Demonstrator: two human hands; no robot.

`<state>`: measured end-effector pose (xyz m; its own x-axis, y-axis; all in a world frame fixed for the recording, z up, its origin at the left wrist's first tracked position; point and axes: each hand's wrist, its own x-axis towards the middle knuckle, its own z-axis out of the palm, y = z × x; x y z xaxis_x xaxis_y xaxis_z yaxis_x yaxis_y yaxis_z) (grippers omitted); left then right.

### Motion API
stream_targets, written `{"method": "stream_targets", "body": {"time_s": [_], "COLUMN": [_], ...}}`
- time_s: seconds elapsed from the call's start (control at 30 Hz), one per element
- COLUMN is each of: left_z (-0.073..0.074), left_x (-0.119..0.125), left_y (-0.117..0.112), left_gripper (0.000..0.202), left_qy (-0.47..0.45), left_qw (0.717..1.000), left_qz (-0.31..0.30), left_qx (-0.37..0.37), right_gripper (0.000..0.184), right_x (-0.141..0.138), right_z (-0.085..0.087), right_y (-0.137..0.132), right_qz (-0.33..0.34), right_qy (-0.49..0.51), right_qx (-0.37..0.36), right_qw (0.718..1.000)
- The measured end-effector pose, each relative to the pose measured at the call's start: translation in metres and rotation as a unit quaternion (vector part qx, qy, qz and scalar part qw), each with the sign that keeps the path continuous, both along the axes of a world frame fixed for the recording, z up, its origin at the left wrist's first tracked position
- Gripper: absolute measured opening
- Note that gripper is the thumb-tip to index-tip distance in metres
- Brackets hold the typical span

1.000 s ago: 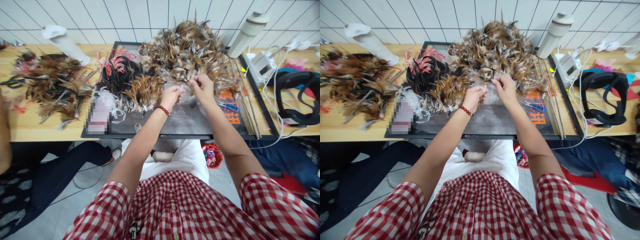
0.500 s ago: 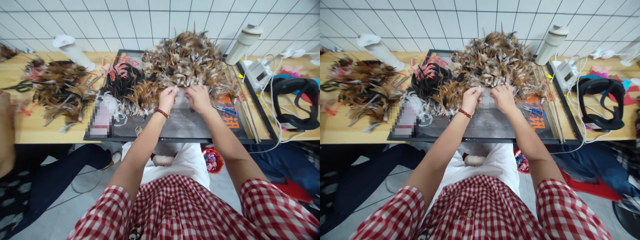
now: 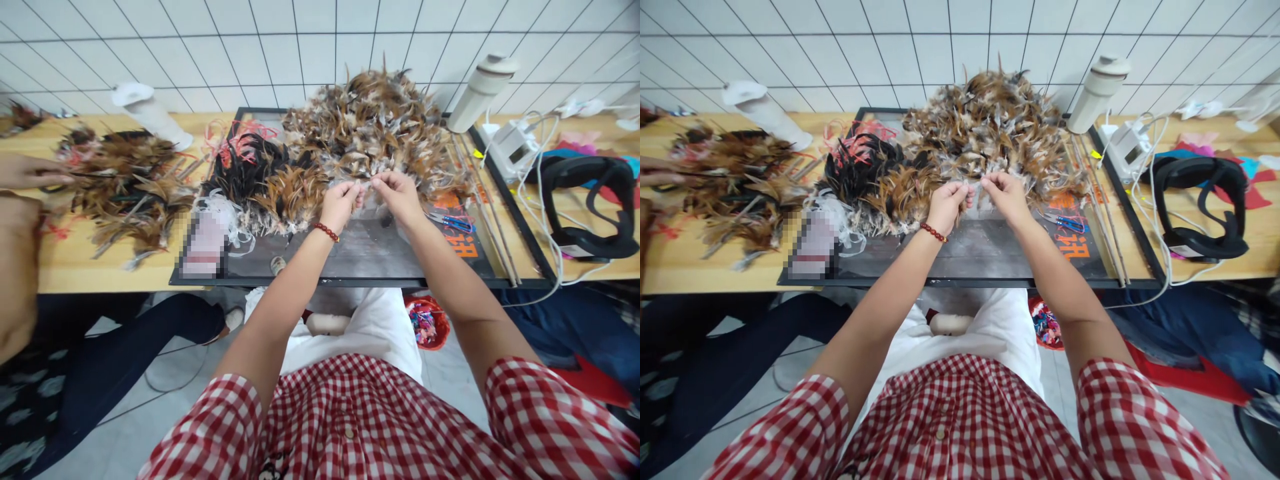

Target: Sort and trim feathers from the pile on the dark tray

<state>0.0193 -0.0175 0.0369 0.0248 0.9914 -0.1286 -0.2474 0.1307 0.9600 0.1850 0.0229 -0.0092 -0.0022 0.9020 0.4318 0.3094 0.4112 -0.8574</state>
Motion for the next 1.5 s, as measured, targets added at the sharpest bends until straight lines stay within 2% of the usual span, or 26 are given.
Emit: {"method": "stream_targets", "body": {"time_s": [0.07, 0.2, 0.27, 0.33, 0.37, 0.43, 0.53, 0.67, 0.87, 1.03, 1.17, 1.37, 1.5], "left_z": [-0.001, -0.004, -0.006, -0.007, -0.007, -0.006, -0.003, 0.003, 0.005, 0.006, 0.008, 0.006, 0.007], "left_x": [0.001, -0.002, -0.004, -0.006, -0.007, -0.006, -0.004, -0.002, -0.001, -0.002, -0.003, -0.003, -0.003], "left_y": [-0.001, 0.003, 0.006, 0.007, 0.007, 0.005, -0.001, -0.006, -0.006, -0.006, -0.007, -0.007, -0.007], "left_gripper": [0.026, 0.023, 0.022, 0.02, 0.019, 0.022, 0.029, 0.027, 0.025, 0.026, 0.03, 0.026, 0.025], "left_qy": [-0.002, -0.006, -0.003, -0.004, -0.003, 0.002, 0.007, -0.005, 0.012, 0.003, 0.0, -0.006, -0.011], "left_qw": [1.0, 1.0, 0.999, 0.999, 0.999, 0.999, 0.997, 0.995, 0.993, 0.995, 0.994, 0.99, 0.992], "left_qz": [-0.015, -0.008, 0.012, 0.013, 0.007, -0.019, -0.064, -0.092, -0.097, -0.09, -0.1, -0.128, -0.117], "left_qx": [0.006, -0.023, -0.043, -0.044, -0.04, -0.034, -0.037, -0.045, -0.062, -0.048, -0.051, -0.054, -0.055], "right_gripper": [0.057, 0.06, 0.058, 0.055, 0.053, 0.048, 0.038, 0.03, 0.033, 0.052, 0.063, 0.061, 0.062], "right_x": [-0.001, 0.013, 0.021, 0.023, 0.021, 0.014, 0.005, 0.005, 0.007, 0.005, 0.004, 0.002, 0.008], "right_z": [0.002, 0.02, 0.03, 0.037, 0.039, 0.038, 0.033, 0.029, 0.027, 0.022, 0.021, 0.023, 0.023], "right_y": [0.001, -0.004, -0.01, -0.018, -0.021, -0.025, -0.026, -0.022, -0.022, -0.018, -0.016, -0.02, -0.018], "right_qz": [0.006, 0.0, 0.06, 0.148, 0.168, 0.153, 0.087, 0.056, 0.03, 0.005, 0.051, 0.089, 0.112], "right_qy": [0.024, 0.041, 0.003, -0.076, -0.112, -0.166, -0.218, -0.246, -0.218, -0.115, -0.056, -0.037, -0.045], "right_qx": [-0.012, 0.035, 0.034, 0.018, 0.021, 0.047, 0.09, 0.121, 0.122, 0.091, 0.047, 0.011, -0.007], "right_qw": [1.0, 0.999, 0.998, 0.986, 0.979, 0.973, 0.968, 0.96, 0.968, 0.989, 0.996, 0.995, 0.993]}}
